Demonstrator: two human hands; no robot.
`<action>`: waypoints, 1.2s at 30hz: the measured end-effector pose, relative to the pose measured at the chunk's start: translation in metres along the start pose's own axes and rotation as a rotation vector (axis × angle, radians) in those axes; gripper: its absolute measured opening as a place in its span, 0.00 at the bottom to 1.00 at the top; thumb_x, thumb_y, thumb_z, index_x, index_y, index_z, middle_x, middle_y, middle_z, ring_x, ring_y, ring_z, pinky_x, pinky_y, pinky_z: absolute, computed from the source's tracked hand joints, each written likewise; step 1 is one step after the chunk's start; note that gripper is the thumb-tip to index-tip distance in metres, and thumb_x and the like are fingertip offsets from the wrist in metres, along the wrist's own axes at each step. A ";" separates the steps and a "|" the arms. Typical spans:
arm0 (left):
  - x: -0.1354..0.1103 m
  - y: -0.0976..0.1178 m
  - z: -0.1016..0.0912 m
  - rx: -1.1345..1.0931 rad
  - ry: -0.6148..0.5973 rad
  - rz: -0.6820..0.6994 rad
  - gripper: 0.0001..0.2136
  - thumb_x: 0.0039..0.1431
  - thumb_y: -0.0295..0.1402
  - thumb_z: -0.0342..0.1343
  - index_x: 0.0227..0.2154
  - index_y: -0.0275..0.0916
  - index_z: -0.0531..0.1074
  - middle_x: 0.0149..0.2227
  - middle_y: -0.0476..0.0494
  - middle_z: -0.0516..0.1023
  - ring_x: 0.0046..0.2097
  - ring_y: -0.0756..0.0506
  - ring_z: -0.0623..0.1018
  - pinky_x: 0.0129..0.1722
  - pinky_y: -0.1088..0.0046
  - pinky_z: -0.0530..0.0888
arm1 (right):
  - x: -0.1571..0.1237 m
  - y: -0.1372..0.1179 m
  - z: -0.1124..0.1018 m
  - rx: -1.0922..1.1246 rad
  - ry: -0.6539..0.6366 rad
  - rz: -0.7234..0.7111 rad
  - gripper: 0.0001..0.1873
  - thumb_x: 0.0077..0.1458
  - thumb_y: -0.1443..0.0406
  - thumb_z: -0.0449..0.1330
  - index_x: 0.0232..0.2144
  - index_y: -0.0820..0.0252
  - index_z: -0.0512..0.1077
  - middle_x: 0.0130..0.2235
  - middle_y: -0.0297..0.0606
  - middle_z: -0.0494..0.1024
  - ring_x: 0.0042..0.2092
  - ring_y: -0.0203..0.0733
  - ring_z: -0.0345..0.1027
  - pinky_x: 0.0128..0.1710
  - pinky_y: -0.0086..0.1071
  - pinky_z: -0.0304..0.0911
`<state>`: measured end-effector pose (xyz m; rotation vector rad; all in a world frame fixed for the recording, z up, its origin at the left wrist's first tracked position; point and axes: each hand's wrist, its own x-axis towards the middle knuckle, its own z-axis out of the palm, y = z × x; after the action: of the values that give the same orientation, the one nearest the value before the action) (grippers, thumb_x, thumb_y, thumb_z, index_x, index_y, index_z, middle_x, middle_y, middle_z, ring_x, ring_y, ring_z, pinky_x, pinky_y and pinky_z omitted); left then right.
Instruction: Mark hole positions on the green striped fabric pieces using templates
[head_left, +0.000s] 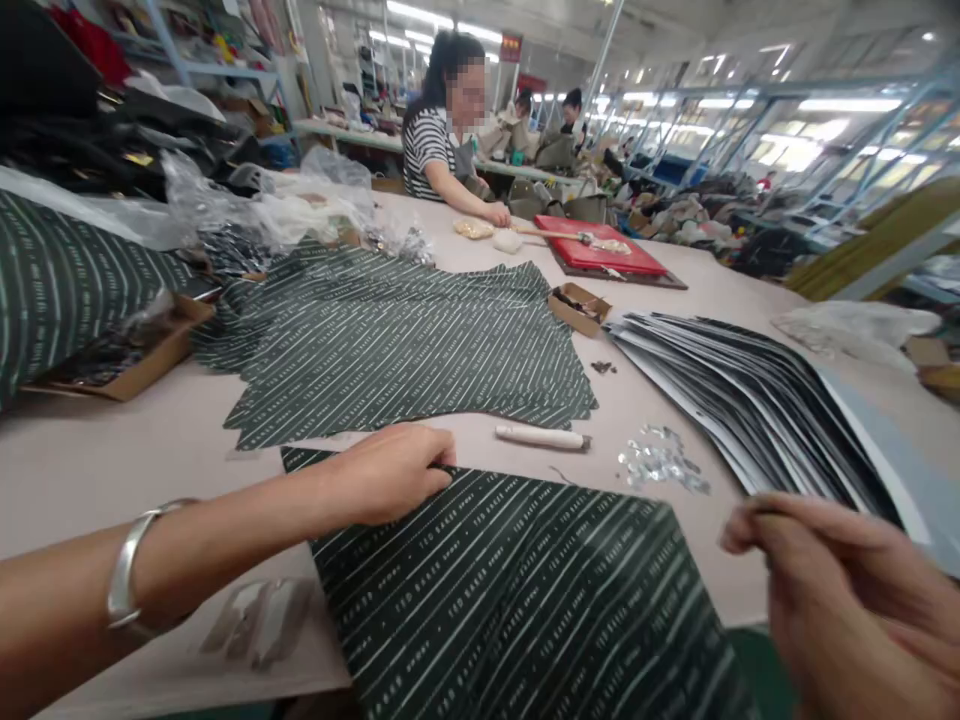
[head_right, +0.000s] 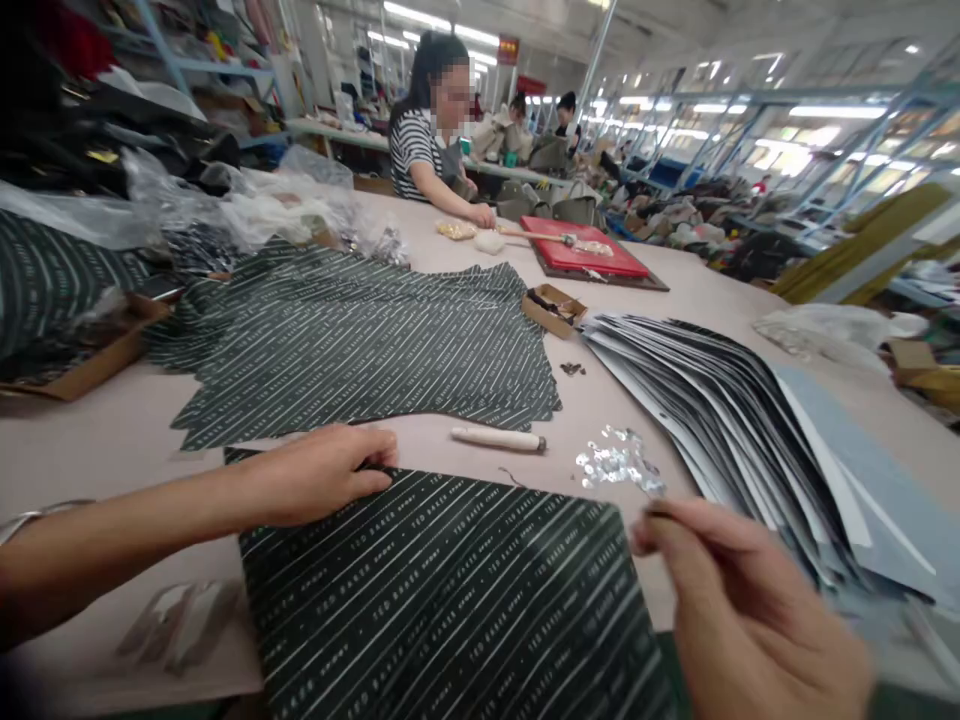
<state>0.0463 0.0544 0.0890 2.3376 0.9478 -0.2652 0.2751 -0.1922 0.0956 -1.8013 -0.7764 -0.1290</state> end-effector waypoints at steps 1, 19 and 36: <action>0.004 -0.003 0.008 -0.001 -0.010 -0.015 0.03 0.57 0.30 0.57 0.33 0.42 0.74 0.35 0.48 0.79 0.40 0.43 0.76 0.37 0.69 0.64 | -0.008 -0.008 0.010 -0.024 -0.100 -0.016 0.12 0.57 0.56 0.67 0.41 0.54 0.78 0.36 0.36 0.80 0.36 0.40 0.75 0.40 0.34 0.72; 0.023 -0.011 0.038 -0.716 -0.454 -0.028 0.17 0.48 0.44 0.59 0.36 0.37 0.78 0.29 0.48 0.77 0.29 0.47 0.72 0.29 0.73 0.67 | -0.051 0.016 0.128 0.300 -0.857 0.315 0.07 0.57 0.63 0.62 0.34 0.59 0.80 0.27 0.32 0.78 0.25 0.33 0.71 0.25 0.25 0.69; 0.008 0.005 0.047 -0.298 -0.091 0.114 0.06 0.60 0.37 0.59 0.35 0.43 0.78 0.30 0.53 0.78 0.33 0.48 0.75 0.32 0.74 0.63 | -0.054 0.021 0.127 0.221 -0.795 -0.024 0.11 0.62 0.69 0.59 0.47 0.57 0.74 0.45 0.39 0.76 0.30 0.31 0.71 0.28 0.26 0.69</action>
<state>0.0573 0.0285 0.0505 2.0784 0.7503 -0.1699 0.2090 -0.1074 0.0061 -1.6132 -1.3036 0.6724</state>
